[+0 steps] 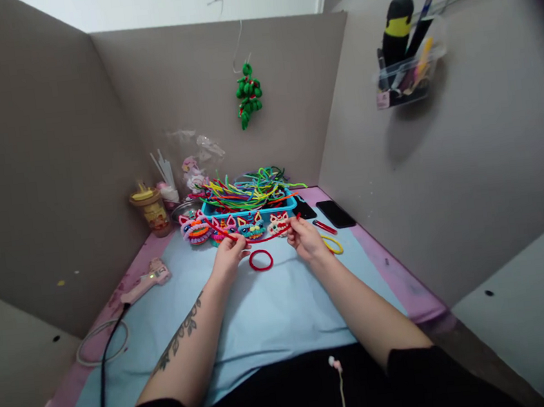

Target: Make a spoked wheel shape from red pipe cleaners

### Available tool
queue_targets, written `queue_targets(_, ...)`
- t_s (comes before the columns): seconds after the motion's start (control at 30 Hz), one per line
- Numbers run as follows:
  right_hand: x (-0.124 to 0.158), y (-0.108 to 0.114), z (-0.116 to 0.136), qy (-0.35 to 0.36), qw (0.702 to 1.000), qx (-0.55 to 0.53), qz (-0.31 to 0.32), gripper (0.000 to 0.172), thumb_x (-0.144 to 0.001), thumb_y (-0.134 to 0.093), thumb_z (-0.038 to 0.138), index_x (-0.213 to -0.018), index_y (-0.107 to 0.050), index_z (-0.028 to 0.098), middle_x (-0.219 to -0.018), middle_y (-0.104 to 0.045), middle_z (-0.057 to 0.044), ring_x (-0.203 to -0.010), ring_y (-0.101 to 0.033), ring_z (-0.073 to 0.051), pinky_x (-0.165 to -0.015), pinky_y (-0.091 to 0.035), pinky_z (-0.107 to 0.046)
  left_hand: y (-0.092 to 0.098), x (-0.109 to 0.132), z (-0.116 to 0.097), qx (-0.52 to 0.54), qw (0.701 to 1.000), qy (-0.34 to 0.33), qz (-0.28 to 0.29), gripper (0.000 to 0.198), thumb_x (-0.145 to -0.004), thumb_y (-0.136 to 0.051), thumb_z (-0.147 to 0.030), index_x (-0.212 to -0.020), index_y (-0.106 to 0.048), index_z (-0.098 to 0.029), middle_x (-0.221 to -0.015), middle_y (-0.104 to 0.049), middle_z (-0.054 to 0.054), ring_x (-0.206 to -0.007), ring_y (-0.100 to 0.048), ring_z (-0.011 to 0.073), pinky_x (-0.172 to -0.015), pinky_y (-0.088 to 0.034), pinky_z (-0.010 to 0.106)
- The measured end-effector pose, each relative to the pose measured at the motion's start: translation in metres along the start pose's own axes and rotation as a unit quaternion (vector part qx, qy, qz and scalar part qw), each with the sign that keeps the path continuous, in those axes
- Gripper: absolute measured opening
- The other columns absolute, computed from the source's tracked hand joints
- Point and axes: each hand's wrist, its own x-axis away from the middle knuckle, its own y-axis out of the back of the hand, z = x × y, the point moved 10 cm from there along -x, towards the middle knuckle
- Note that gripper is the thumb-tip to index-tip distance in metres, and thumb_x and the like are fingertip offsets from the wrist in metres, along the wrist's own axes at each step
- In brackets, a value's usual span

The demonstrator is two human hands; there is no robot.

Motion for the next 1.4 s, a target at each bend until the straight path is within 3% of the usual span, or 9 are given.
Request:
queue_targets(0.27,-0.005,0.016,-0.002,0.02,0.999,-0.024,-0.03,0.023,-0.07,-0.069,0.038,-0.08,-0.061,0.019,-0.062,-0.059,0.003,-0.049,-0.05,-0.008,-0.044,-0.041,-0.02,0.006,-0.004,0.008,-0.007,1.0,0.012,-0.008,0.032,-0.057,-0.078,-0.037,-0.071,-0.058,-0.016,-0.067,-0.061,0.001,-0.062,-0.059,0.0119,-0.056,-0.045,0.022)
queue_targets(0.4,-0.007,0.02,-0.004,0.035,0.998,-0.018,-0.048,0.025,-0.065,-0.073,0.032,-0.082,-0.059,0.02,-0.061,-0.059,0.004,-0.047,-0.05,-0.007,-0.044,-0.041,-0.02,0.007,-0.006,0.005,0.042,0.999,0.017,-0.006,0.025,-0.061,-0.077,-0.029,-0.071,-0.059,-0.015,-0.079,-0.067,0.005,-0.075,-0.062,0.0143,-0.064,-0.046,0.024)
queue_targets(0.5,-0.007,0.026,-0.006,0.047,0.996,-0.013,-0.07,0.03,-0.06,-0.075,0.029,-0.082,-0.058,0.02,-0.059,-0.059,0.006,-0.045,-0.048,-0.006,-0.045,-0.041,-0.019,0.018,-0.011,-0.005,0.105,0.994,0.0,-0.03,0.019,-0.067,-0.072,-0.025,-0.077,-0.057,-0.018,-0.081,-0.066,0.002,-0.082,-0.063,0.0142,-0.074,-0.047,0.027)
queue_targets(0.67,-0.007,0.03,-0.011,0.055,0.995,-0.007,-0.086,0.031,-0.055,-0.077,0.031,-0.077,-0.058,0.019,-0.059,-0.058,0.006,-0.047,-0.049,-0.007,-0.045,-0.041,-0.02,0.046,-0.021,-0.017,0.175,0.979,-0.031,-0.095,0.012,-0.076,-0.065,-0.024,-0.083,-0.056,-0.019,-0.063,-0.057,-0.004,-0.063,-0.058,0.0079,-0.073,-0.048,0.025)
queue_targets(0.8,-0.007,0.029,-0.009,0.061,0.995,-0.005,-0.078,0.033,-0.055,-0.078,0.033,-0.078,-0.057,0.02,-0.062,-0.059,0.006,-0.048,-0.049,-0.007,-0.046,-0.041,-0.02,0.054,-0.022,-0.022,0.195,0.974,-0.049,-0.107,0.016,-0.076,-0.064,-0.026,-0.089,-0.06,-0.018,-0.06,-0.053,-0.005,-0.053,-0.05,0.0054,-0.064,-0.047,0.021)
queue_targets(0.87,-0.006,0.023,-0.007,0.059,0.997,-0.001,-0.057,0.034,-0.056,-0.078,0.034,-0.081,-0.058,0.02,-0.064,-0.061,0.005,-0.049,-0.05,-0.007,-0.048,-0.042,-0.02,0.047,-0.02,-0.025,0.15,0.983,-0.058,-0.082,0.021,-0.075,-0.066,-0.029,-0.092,-0.061,-0.017,-0.063,-0.055,-0.004,-0.054,-0.051,0.0055,-0.061,-0.046,0.02)
queue_targets(0.97,0.001,0.003,-0.007,0.039,0.999,0.019,0.008,0.033,-0.057,-0.078,0.034,-0.082,-0.061,0.02,-0.068,-0.064,0.002,-0.051,-0.053,-0.008,-0.049,-0.043,-0.021,0.021,-0.013,-0.02,0.01,0.999,-0.046,-0.007,0.03,-0.067,-0.073,-0.034,-0.089,-0.064,-0.015,-0.066,-0.06,-0.002,-0.058,-0.056,0.0088,-0.059,-0.048,0.023)
queue_targets(1.13,0.021,-0.034,-0.021,0.003,0.992,0.066,0.107,0.028,-0.054,-0.081,0.03,-0.069,-0.062,0.017,-0.061,-0.063,0.001,-0.05,-0.056,-0.01,-0.05,-0.047,-0.024,-0.018,0.007,0.0,-0.083,0.993,-0.013,0.082,0.027,-0.058,-0.079,-0.031,-0.074,-0.068,-0.012,-0.059,-0.063,0.001,-0.055,-0.058,0.0127,-0.058,-0.047,0.026)
queue_targets(1.4,0.036,-0.05,-0.015,0.067,0.984,0.102,0.129,0.027,-0.062,-0.075,0.028,-0.083,-0.06,0.021,-0.066,-0.063,0.004,-0.054,-0.06,-0.012,-0.056,-0.051,-0.027,-0.034,0.018,-0.005,-0.196,0.97,-0.059,0.129,0.023,-0.065,-0.073,-0.033,-0.077,-0.069,-0.013,-0.065,-0.065,0.002,-0.059,-0.056,0.0124,-0.059,-0.043,0.024)
